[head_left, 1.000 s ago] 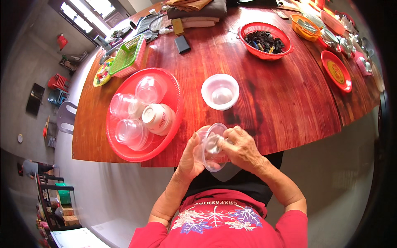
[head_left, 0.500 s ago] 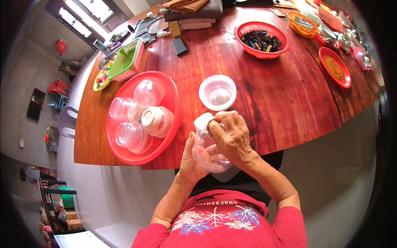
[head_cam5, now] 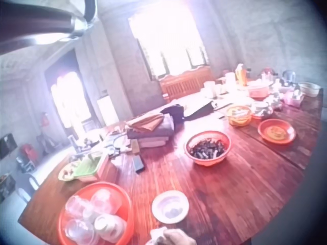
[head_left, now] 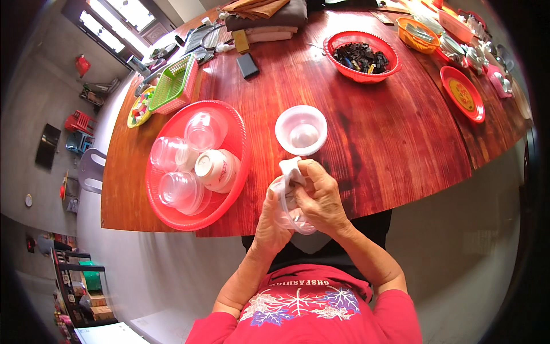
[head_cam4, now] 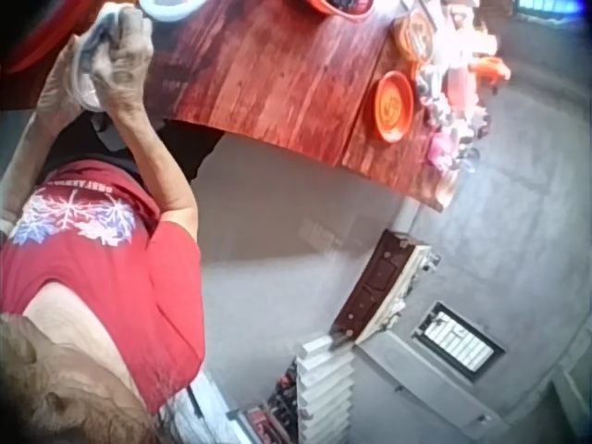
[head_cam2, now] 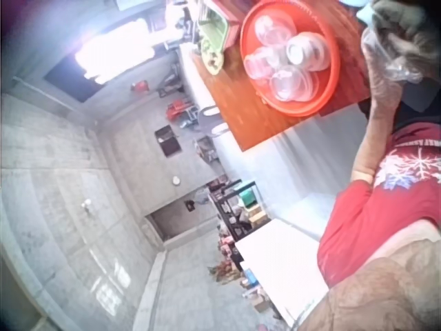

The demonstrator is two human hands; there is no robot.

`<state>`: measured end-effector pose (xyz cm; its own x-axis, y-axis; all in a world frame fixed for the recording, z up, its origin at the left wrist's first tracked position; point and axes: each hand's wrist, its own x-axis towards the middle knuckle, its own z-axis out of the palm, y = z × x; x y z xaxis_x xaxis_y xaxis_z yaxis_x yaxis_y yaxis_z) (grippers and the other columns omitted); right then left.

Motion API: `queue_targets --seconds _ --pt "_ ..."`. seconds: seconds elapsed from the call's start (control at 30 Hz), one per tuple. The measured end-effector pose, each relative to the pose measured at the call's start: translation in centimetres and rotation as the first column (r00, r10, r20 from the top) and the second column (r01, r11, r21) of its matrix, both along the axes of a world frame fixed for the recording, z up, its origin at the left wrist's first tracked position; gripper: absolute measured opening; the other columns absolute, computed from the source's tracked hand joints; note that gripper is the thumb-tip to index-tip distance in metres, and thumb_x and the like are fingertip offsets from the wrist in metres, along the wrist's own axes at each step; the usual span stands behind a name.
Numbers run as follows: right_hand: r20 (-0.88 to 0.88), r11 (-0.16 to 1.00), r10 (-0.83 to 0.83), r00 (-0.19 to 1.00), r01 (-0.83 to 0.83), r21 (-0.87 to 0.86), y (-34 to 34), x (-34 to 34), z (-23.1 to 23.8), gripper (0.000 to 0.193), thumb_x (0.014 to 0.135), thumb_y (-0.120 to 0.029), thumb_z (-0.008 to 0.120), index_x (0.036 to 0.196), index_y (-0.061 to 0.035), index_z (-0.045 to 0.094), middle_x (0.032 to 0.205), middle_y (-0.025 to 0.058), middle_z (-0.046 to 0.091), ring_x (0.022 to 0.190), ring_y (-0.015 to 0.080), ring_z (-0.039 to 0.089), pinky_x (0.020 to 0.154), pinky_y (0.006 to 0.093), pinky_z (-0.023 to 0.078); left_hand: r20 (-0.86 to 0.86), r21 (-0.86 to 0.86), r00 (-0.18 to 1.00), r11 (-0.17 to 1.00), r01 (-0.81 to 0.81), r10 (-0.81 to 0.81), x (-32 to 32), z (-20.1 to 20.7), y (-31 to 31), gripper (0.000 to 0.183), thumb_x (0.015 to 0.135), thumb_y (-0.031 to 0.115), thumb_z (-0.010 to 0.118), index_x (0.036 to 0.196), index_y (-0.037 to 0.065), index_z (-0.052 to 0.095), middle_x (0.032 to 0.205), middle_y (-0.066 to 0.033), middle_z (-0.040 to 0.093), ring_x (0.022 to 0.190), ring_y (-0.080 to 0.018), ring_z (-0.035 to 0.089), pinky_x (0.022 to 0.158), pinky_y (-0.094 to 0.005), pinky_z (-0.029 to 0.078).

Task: The person wipes the inside and outside of clear plastic cups with a white cloth. They handle the cups one by one, wiping them thoroughly before placing them into a red plastic basket on the table. The task continues for the duration of the clip.

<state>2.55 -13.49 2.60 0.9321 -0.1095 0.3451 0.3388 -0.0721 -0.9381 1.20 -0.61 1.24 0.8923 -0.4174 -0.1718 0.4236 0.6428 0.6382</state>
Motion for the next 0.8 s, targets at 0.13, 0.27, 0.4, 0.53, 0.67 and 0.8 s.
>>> queue_targets --seconds 0.13,0.27,0.4,0.53,0.67,0.8 --pt "-0.229 0.826 0.403 0.886 -0.245 0.507 0.1 -1.0 2.4 0.018 0.093 -0.013 0.060 0.107 -0.0021 0.055 0.099 0.0069 0.057 0.092 0.0139 0.057 0.083 0.0311 0.047 0.049 0.013 0.999 1.000 0.009 -0.009 0.6 -0.3 1.4 0.065 0.097 0.053 0.045 0.142 0.007 0.034 0.133 -0.0135 0.048 0.122 -0.0277 0.050 0.103 -0.0430 0.043" --pt "0.012 0.874 0.413 0.911 -0.399 0.278 0.4 -1.6 1.8 0.013 0.090 -0.009 0.059 0.100 -0.0030 0.055 0.112 0.0093 0.051 0.107 0.0234 0.051 0.091 0.0347 0.042 -0.018 0.045 0.994 0.994 -0.104 0.105 0.7 -1.0 1.3 0.071 0.094 0.060 0.043 0.137 0.003 0.040 0.128 -0.0182 0.052 0.117 -0.0301 0.055 0.099 -0.0452 0.047" --pt "0.056 0.800 0.600 0.798 -0.598 -0.050 -1.3 -2.0 1.7 0.018 0.073 0.003 0.061 0.088 -0.0042 0.055 0.112 0.0120 0.051 0.107 0.0282 0.050 0.092 0.0374 0.041 -0.107 -0.104 0.985 0.987 0.121 -0.132 1.0 0.0 2.5 0.065 0.095 0.054 0.049 0.141 0.011 0.035 0.122 -0.0159 0.056 0.111 -0.0261 0.059 0.091 -0.0417 0.052" --pt "0.106 0.762 0.629 0.770 -0.583 -0.280 -3.3 -1.7 1.5 0.021 0.069 0.007 0.061 0.086 -0.0038 0.055 0.099 0.0118 0.056 0.100 0.0309 0.056 0.089 0.0406 0.046 -0.097 0.013 0.995 1.000 0.009 -0.008 0.5 0.9 1.5 0.077 0.089 0.065 0.049 0.136 0.006 0.040 0.130 -0.0229 0.052 0.114 -0.0349 0.057 0.096 -0.0506 0.048" --pt "0.258 0.921 0.282 0.924 -0.186 -0.341 -3.4 -1.6 1.8 0.022 0.073 0.002 0.063 0.094 -0.0035 0.059 0.094 0.0133 0.058 0.086 0.0335 0.055 0.077 0.0407 0.046 -0.119 -0.069 0.992 0.997 0.026 -0.034 0.9 1.9 1.7 0.075 0.089 0.065 0.049 0.137 0.009 0.040 0.134 -0.0187 0.049 0.121 -0.0342 0.052 0.100 -0.0498 0.045" --pt "0.464 0.811 0.224 0.857 0.100 -0.576 -0.5 -0.1 1.3 0.026 0.073 -0.009 0.064 0.099 -0.0037 0.063 0.100 0.0107 0.059 0.095 0.0312 0.058 0.086 0.0418 0.048 -0.057 -0.074 0.996 0.995 0.071 -0.076 0.6 0.4 1.4 0.066 0.097 0.059 0.037 0.138 0.008 0.041 0.137 -0.0140 0.049 0.125 -0.0287 0.050 0.104 -0.0465 0.042"
